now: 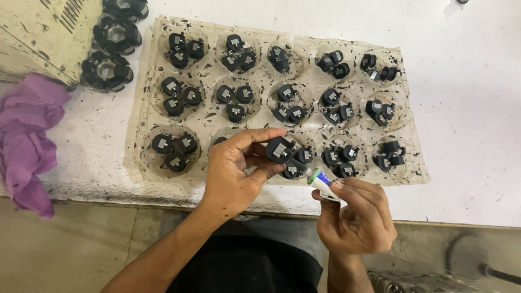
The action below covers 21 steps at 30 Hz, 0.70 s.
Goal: The person picks small black electrical plug components one at a time from a molded tray and squeezes adhesive onto each from a tube held in the other hand, then places the treated component back into the tray. Around 01:15 they wipe the tube nozzle with a gray cloth before resuming applying adhesive to more components.
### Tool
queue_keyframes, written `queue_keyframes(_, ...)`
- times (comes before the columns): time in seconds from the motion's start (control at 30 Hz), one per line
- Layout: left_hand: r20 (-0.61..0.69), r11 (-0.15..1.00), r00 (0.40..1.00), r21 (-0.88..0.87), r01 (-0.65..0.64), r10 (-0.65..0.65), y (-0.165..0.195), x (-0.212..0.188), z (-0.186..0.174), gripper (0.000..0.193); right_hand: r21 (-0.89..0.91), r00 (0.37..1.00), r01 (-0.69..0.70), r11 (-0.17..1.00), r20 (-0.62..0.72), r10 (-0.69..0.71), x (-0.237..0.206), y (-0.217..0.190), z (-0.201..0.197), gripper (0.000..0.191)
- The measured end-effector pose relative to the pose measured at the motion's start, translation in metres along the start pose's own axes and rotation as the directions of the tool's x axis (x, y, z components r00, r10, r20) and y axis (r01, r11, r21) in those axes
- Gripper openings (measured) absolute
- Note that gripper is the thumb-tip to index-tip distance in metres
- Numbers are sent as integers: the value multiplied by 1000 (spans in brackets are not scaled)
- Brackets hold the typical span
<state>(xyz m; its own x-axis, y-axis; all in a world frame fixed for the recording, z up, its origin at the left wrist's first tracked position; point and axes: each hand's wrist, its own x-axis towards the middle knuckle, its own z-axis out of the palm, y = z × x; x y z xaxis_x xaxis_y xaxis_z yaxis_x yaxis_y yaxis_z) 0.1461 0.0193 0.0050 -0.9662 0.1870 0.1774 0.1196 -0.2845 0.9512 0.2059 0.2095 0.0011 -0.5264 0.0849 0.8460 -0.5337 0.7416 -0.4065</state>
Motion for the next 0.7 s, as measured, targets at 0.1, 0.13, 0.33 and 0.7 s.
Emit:
queue_keyframes(0.1,-7,1000,1000,9,5,-5,-1,0,-1,52,5,1000,-13,1000,5,13,0,-2,0,30)
queue_keyframes(0.13,-11,1000,1000,6,10,-10,-2,0,-1,53,0,1000,-11,1000,4,11,0,-2,0,30)
queue_keyframes(0.33,-33,994,999,-107,36,-40,-14,-3,1,52,9,1000,-5,1000,4,5,0,-2,0,31)
queue_keyframes(0.7,65,856,971,-462,233,-229,-36,-20,12,41,210,986,-124,970,-83,144,-17,1,5,33)
